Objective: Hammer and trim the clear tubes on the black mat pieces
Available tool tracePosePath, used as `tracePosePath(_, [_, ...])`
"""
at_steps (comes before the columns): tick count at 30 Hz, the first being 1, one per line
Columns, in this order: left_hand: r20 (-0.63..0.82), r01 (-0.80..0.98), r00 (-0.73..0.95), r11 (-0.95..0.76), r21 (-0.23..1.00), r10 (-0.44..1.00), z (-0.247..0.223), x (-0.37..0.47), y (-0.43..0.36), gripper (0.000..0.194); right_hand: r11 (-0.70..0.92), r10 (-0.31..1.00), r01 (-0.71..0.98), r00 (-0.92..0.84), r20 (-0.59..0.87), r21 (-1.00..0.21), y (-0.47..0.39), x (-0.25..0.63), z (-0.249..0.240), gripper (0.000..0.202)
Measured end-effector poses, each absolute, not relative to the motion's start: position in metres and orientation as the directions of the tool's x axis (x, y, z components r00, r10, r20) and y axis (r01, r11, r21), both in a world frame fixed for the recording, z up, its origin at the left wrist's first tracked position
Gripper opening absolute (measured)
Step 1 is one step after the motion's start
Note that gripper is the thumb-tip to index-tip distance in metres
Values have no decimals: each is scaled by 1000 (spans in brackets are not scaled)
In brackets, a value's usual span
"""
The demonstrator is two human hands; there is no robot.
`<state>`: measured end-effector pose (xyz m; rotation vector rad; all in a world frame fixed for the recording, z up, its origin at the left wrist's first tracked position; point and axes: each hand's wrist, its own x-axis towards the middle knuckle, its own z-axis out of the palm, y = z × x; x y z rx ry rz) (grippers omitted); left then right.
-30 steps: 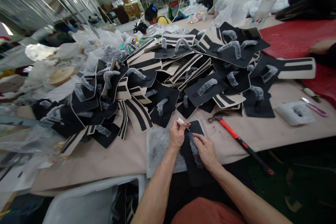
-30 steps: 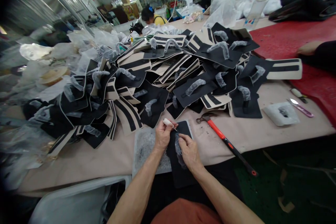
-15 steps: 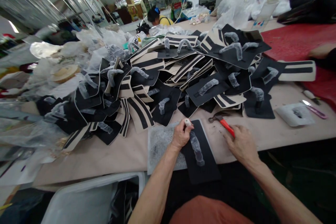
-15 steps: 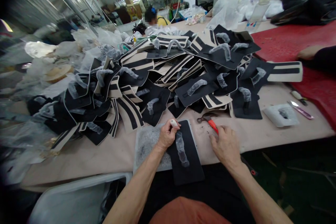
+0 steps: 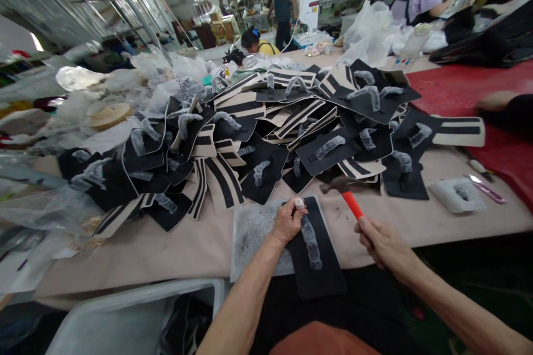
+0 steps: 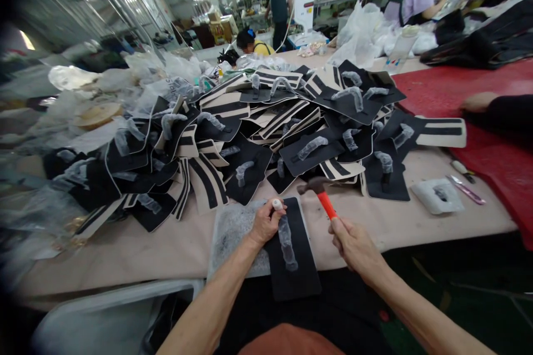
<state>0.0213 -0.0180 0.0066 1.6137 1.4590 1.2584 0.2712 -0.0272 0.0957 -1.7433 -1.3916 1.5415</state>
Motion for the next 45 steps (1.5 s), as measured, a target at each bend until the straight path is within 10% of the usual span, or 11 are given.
tracePosePath(5, [221, 399, -71, -176, 900, 973, 4, 22, -17, 15, 300, 952, 710, -265, 152, -637, -13, 251, 134, 44])
tracePosePath(10, [258, 506, -50, -198, 840, 965, -2, 21, -17, 10, 459, 878, 821, -477, 33, -339, -2, 249, 135, 38])
tracePosePath(16, [247, 516, -33, -196, 834, 968, -2, 21, -15, 14, 459, 873, 732, -268, 407, -503, -4, 243, 165, 38])
tracePosePath(22, [238, 540, -5, -198, 818, 971, -2, 21, -16, 5, 527, 842, 821, -540, 0, -220, -1, 260, 131, 37])
tracePosePath(31, [213, 457, 3, -191, 869, 977, 5, 18, -16, 14, 105, 911, 906, -254, -326, -411, 21, 301, 38, 41])
tracePosePath(37, [118, 300, 90, -140, 944, 989, 23, 11, -18, 51, 429, 898, 817, -432, 85, -385, -3, 267, 34, 35])
tracePosePath(41, [91, 319, 88, -115, 941, 992, 29, 10, -18, 40, 670, 640, 448, -753, 153, -592, -29, 211, 42, 50])
tracePosePath(45, [107, 330, -3, -100, 939, 994, 21, 18, -16, 24, 650, 659, 478, -742, 126, -591, -36, 181, 17, 42])
